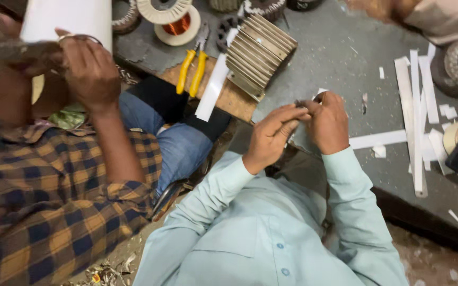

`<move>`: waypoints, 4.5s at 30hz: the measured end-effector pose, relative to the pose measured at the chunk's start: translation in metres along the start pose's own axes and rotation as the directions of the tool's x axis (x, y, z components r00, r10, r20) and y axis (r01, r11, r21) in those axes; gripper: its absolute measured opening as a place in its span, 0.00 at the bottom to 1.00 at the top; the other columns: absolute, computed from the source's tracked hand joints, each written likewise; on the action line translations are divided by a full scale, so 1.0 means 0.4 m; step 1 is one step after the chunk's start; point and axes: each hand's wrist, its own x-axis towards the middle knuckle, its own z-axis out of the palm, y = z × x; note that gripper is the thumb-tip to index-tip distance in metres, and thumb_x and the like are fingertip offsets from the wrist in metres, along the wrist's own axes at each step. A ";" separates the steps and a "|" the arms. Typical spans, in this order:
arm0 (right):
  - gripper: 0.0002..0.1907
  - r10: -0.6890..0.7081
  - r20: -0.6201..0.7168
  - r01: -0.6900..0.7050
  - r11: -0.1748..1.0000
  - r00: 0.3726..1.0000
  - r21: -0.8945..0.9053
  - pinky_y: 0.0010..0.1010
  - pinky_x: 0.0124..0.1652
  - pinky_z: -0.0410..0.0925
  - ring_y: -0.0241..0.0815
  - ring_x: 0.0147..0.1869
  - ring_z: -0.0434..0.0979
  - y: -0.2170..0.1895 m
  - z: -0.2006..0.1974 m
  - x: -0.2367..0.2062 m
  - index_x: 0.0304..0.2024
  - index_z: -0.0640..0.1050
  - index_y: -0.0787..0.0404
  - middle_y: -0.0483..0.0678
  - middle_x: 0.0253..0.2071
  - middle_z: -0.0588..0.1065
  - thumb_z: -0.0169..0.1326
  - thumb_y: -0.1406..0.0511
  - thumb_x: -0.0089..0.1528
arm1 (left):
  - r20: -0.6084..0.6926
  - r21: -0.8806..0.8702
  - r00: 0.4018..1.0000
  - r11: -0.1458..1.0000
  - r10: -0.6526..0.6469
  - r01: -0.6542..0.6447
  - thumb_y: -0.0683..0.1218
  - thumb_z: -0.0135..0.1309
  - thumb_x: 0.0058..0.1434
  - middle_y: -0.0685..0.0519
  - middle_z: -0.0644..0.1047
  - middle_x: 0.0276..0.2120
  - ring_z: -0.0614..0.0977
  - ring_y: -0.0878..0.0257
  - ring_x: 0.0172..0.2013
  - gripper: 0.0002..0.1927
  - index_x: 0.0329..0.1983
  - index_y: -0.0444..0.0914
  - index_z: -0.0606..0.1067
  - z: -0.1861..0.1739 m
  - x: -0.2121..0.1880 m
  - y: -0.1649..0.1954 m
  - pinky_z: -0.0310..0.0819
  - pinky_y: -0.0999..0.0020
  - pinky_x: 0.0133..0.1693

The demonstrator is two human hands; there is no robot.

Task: The person cuts strips of white insulating material with scissors and inserts them into the slots of a stator core. They repeat this process for multiple slots while seated at a workbench with other motor parts and tools nearby.

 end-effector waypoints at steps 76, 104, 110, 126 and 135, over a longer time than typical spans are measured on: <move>0.08 0.507 0.209 -0.430 0.369 0.836 0.824 0.20 0.42 0.70 0.28 0.41 0.75 -0.191 -0.002 -0.189 0.49 0.81 0.70 0.44 0.40 0.79 0.59 0.73 0.67 | 0.031 -0.078 0.998 0.996 0.045 -0.043 0.41 0.57 0.70 0.54 0.84 0.45 0.85 0.62 0.48 0.09 0.52 0.38 0.80 -0.035 0.044 -0.003 0.72 0.59 0.64; 0.06 0.393 -0.087 -0.290 0.793 0.915 0.536 0.31 0.43 0.72 0.42 0.42 0.79 -0.255 -0.031 -0.144 0.45 0.81 0.67 0.53 0.41 0.80 0.61 0.74 0.65 | 0.070 -0.057 0.996 0.997 0.061 -0.057 0.43 0.56 0.71 0.55 0.84 0.44 0.86 0.64 0.46 0.09 0.53 0.40 0.80 -0.042 0.064 0.019 0.73 0.60 0.64; 0.05 0.176 -0.175 -0.128 0.959 0.969 0.254 0.41 0.47 0.73 0.56 0.45 0.81 -0.278 -0.056 -0.131 0.42 0.81 0.67 0.56 0.41 0.79 0.61 0.73 0.63 | 0.081 -0.037 0.994 0.997 0.067 -0.064 0.43 0.57 0.71 0.55 0.84 0.44 0.86 0.63 0.46 0.09 0.52 0.40 0.80 -0.043 0.070 0.028 0.73 0.60 0.64; 0.07 0.188 -0.203 -0.181 0.982 0.961 0.050 0.42 0.44 0.69 0.57 0.44 0.77 -0.069 -0.100 -0.029 0.40 0.82 0.64 0.56 0.42 0.75 0.65 0.73 0.59 | 0.095 0.026 0.993 0.997 0.066 -0.069 0.44 0.57 0.70 0.53 0.84 0.46 0.86 0.57 0.49 0.10 0.53 0.40 0.79 -0.039 0.096 0.110 0.74 0.57 0.65; 0.07 0.517 0.114 -0.242 0.187 0.848 0.952 0.29 0.44 0.75 0.39 0.43 0.81 -0.171 -0.223 -0.055 0.49 0.77 0.71 0.52 0.43 0.79 0.58 0.73 0.68 | 0.187 -0.049 0.977 0.993 -0.100 0.111 0.47 0.63 0.61 0.51 0.82 0.48 0.84 0.58 0.51 0.21 0.56 0.38 0.76 -0.046 0.112 0.168 0.77 0.60 0.56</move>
